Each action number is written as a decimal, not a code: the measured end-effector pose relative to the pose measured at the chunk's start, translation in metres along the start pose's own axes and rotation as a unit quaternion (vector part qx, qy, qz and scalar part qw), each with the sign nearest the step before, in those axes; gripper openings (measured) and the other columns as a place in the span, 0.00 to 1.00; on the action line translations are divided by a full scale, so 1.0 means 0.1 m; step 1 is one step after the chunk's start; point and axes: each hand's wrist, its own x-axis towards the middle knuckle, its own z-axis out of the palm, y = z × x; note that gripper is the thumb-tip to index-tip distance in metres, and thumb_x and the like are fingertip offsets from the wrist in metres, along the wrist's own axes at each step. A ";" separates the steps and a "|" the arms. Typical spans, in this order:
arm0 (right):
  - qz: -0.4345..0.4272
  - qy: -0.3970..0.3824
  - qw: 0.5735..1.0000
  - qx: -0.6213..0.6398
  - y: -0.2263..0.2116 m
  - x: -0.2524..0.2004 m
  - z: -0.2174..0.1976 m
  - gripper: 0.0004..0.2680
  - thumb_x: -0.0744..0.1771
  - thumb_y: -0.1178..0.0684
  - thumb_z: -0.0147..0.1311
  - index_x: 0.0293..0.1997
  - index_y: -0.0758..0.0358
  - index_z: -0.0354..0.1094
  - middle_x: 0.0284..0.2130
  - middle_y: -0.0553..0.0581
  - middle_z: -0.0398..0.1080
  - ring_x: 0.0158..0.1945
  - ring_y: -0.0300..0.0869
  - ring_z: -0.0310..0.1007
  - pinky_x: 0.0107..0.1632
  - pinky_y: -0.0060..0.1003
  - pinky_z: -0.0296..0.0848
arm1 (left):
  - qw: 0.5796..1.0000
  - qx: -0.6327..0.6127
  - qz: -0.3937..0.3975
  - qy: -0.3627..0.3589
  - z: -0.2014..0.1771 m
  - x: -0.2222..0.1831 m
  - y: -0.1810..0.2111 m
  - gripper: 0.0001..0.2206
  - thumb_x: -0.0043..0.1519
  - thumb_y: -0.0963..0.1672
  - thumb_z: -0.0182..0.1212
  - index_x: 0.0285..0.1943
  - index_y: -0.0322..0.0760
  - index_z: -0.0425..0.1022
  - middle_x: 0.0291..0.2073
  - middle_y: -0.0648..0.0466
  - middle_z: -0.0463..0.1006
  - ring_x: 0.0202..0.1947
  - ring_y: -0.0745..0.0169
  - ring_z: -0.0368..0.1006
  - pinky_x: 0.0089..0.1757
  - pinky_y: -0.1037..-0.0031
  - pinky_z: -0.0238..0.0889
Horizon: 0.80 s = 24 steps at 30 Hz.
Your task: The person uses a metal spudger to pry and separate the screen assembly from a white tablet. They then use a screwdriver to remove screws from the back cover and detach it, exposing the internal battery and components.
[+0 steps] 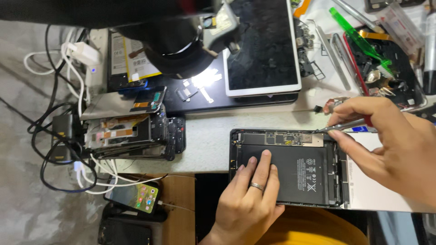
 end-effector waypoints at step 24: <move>-0.009 -0.066 0.995 -0.072 0.24 -0.17 -0.16 0.19 0.61 0.58 0.64 0.54 0.65 0.62 0.41 0.55 0.76 0.33 0.41 0.79 0.27 0.33 0.72 | 0.997 0.073 -0.011 -0.033 0.13 0.08 0.06 0.34 0.41 0.47 0.72 0.60 0.27 0.75 0.60 0.34 0.72 0.52 0.37 0.76 0.48 0.57 0.73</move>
